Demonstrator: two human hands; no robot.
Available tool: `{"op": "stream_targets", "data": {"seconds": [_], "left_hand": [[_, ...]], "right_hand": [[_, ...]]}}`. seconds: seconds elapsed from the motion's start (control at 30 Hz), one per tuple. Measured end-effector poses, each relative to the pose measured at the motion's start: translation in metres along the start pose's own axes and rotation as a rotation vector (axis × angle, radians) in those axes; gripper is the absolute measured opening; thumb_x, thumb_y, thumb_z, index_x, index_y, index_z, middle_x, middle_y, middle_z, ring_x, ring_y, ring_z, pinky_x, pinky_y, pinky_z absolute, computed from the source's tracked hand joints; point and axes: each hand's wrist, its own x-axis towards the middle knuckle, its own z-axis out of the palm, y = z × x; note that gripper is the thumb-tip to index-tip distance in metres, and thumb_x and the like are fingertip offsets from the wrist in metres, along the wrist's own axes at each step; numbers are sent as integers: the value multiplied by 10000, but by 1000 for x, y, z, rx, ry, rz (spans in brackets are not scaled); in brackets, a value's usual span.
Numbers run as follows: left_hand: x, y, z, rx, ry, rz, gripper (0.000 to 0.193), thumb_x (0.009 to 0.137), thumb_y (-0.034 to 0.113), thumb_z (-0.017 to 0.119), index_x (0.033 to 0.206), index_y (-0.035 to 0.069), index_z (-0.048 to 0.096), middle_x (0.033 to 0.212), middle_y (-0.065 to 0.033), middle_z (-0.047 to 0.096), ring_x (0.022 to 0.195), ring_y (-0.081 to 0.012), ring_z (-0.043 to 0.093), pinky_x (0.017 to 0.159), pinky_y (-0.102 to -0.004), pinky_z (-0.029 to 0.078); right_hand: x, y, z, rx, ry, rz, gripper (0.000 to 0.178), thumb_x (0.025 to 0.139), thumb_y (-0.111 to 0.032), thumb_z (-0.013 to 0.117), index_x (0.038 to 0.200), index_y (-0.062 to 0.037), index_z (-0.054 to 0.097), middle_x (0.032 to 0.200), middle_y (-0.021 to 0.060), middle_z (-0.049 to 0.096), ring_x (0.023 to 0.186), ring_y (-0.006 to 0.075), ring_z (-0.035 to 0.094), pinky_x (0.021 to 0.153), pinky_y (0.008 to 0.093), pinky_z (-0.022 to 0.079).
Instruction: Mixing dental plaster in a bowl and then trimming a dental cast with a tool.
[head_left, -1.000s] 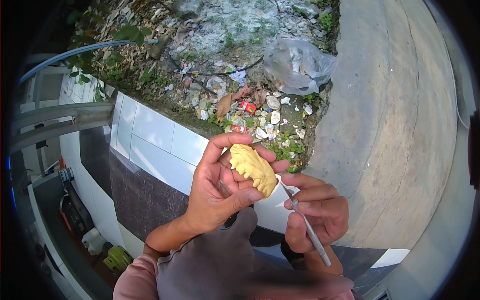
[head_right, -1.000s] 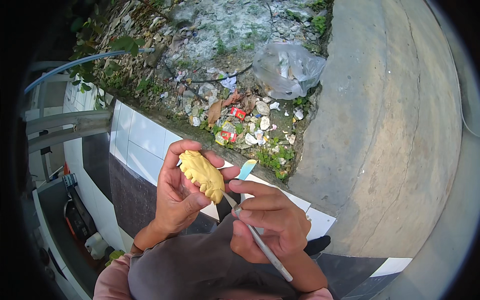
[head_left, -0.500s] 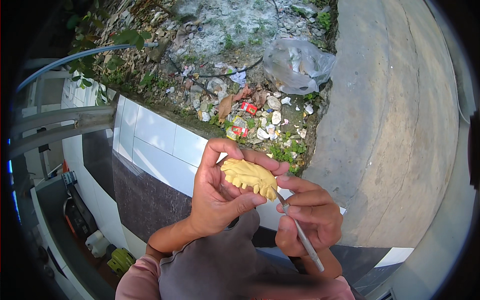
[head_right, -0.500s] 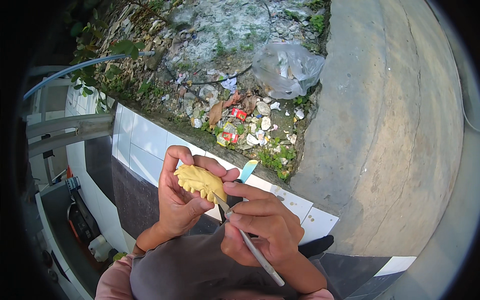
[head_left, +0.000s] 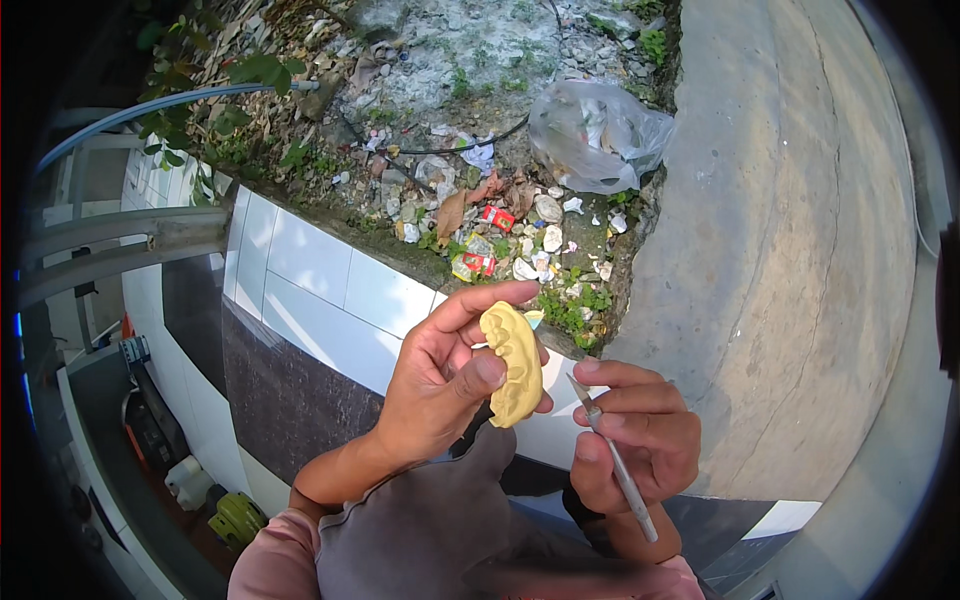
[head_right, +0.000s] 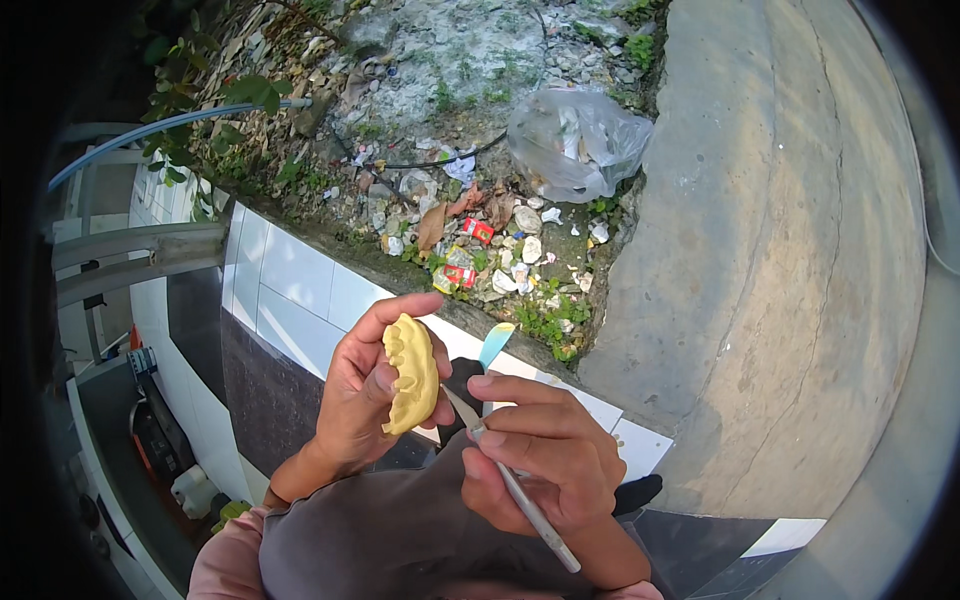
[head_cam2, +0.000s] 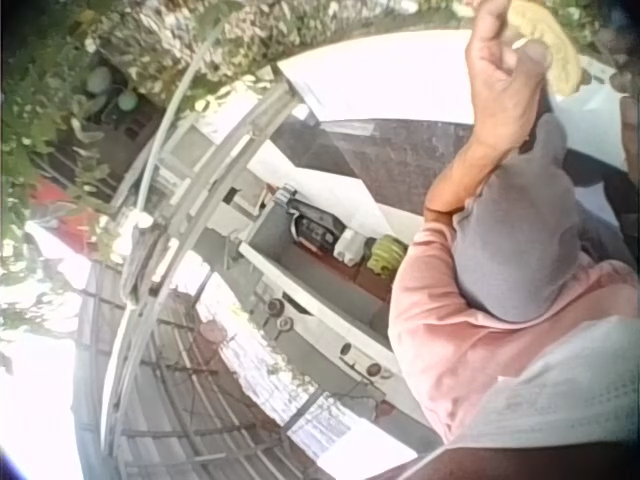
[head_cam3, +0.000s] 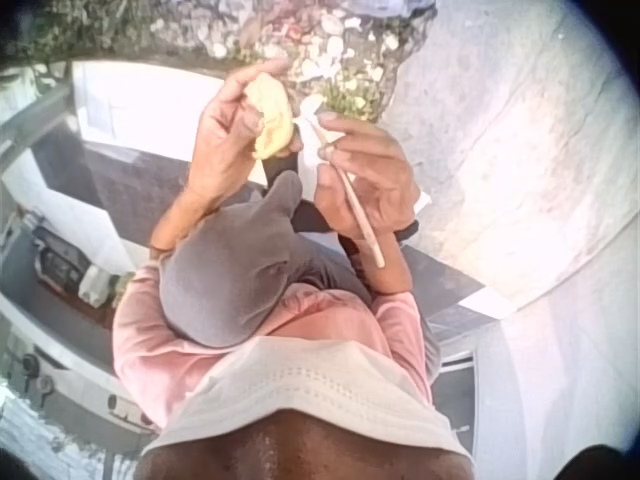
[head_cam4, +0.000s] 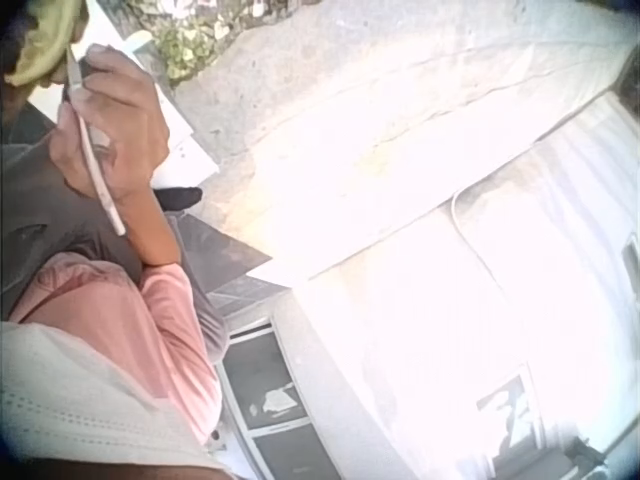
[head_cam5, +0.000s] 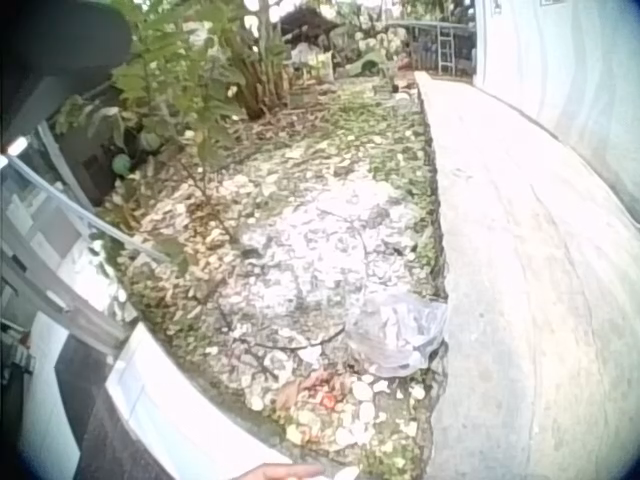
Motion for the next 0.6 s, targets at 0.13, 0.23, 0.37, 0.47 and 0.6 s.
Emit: {"op": "stream_targets", "data": {"seconds": [0.13,0.23,0.37,0.47,0.6], "left_hand": [[-1,-7,-5,-19,-17,-39,561,894,245,630,1328,-5,379,997,-113,618,900,-173,640,743,-324,560],[0,-3,-4,-168,-46,-165,494,919,261,591,1307,1,430,954,-87,616,874,-155,636,707,-290,547],[1,0,-6,-224,-97,-226,481,922,278,584,1291,-1,450,943,-80,611,858,-147,634,712,-290,552],[1,1,-4,-237,-73,-246,486,920,281,585,1289,-4,448,944,-82,618,832,-139,636,702,-284,558],[1,2,-6,-118,-48,-300,601,850,397,647,1228,-24,443,929,-75,606,770,-124,663,577,-237,599]], "right_hand": [[2,1,0,43,-31,-4,214,827,-93,645,956,-11,494,795,132,587,874,349,656,812,430,540],[2,1,-1,60,-58,-12,194,821,-79,641,946,-14,509,793,130,586,881,365,658,808,447,545],[2,-1,0,55,-67,-30,176,812,-84,653,927,-21,536,790,126,583,864,372,665,764,442,565],[5,-4,1,33,-58,-8,289,682,15,722,910,-46,554,743,85,615,858,329,687,745,396,593],[6,-5,2,-2,-62,-43,269,678,16,726,894,-47,577,751,81,619,846,326,690,738,386,596]]}}
